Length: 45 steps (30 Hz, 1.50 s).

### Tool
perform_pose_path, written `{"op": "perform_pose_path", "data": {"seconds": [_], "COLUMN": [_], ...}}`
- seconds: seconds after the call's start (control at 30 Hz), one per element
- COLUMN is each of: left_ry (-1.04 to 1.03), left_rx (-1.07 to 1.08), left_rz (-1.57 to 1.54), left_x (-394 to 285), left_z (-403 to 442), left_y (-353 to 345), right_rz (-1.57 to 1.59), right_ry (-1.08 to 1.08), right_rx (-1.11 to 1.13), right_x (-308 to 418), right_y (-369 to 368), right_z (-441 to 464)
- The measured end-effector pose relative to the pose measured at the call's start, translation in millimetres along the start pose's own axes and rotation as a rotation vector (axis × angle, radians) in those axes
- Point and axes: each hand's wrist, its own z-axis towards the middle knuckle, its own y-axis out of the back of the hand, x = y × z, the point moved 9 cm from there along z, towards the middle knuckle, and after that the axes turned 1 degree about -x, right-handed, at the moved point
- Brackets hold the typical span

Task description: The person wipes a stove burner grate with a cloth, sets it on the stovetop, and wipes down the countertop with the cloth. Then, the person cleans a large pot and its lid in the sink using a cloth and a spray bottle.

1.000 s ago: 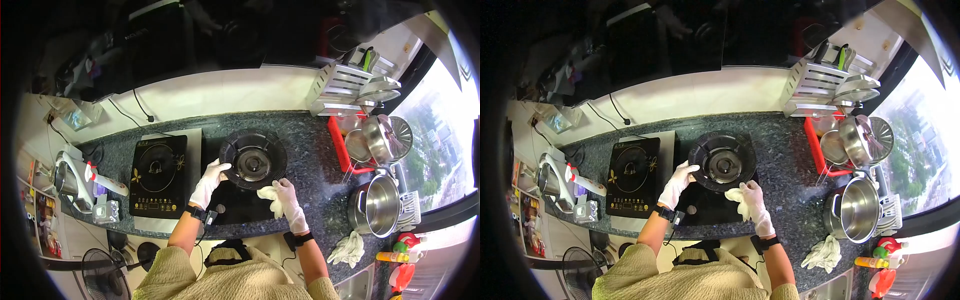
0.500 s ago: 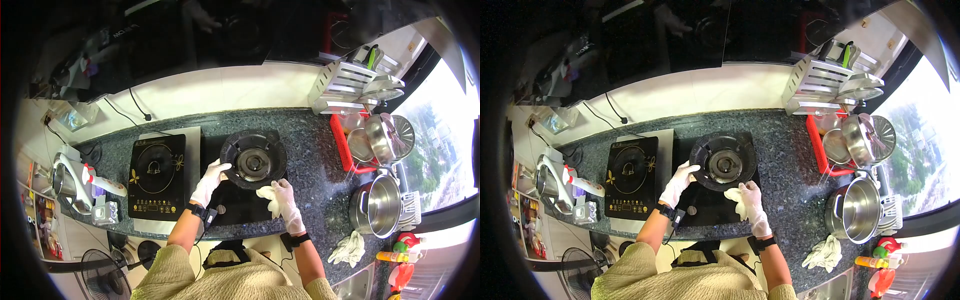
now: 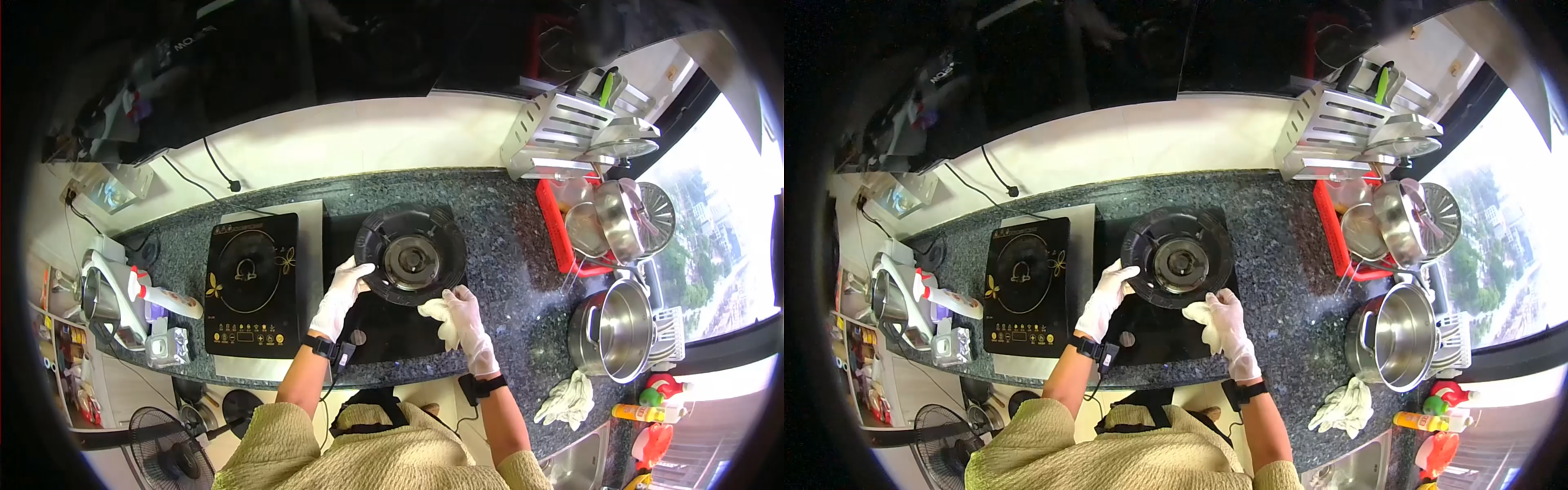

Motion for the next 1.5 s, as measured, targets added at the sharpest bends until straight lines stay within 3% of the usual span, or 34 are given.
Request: {"op": "perform_pose_path", "data": {"seconds": [0.53, 1.03, 1.5], "left_ry": [0.007, -0.05, -0.019], "left_rx": [-0.036, -0.069, -0.111], "left_rz": [-0.037, -0.109, -0.019], "left_x": [16, 21, 31], "left_z": [4, 0, -4], "left_y": [7, -3, 0], "right_rz": [-0.036, -0.076, -0.065], "right_ry": [0.013, -0.102, -0.076], "right_rx": [0.013, 0.017, 0.038], "right_x": [-8, 14, -10], "right_y": [4, 8, 12], "right_z": [13, 7, 25]}}
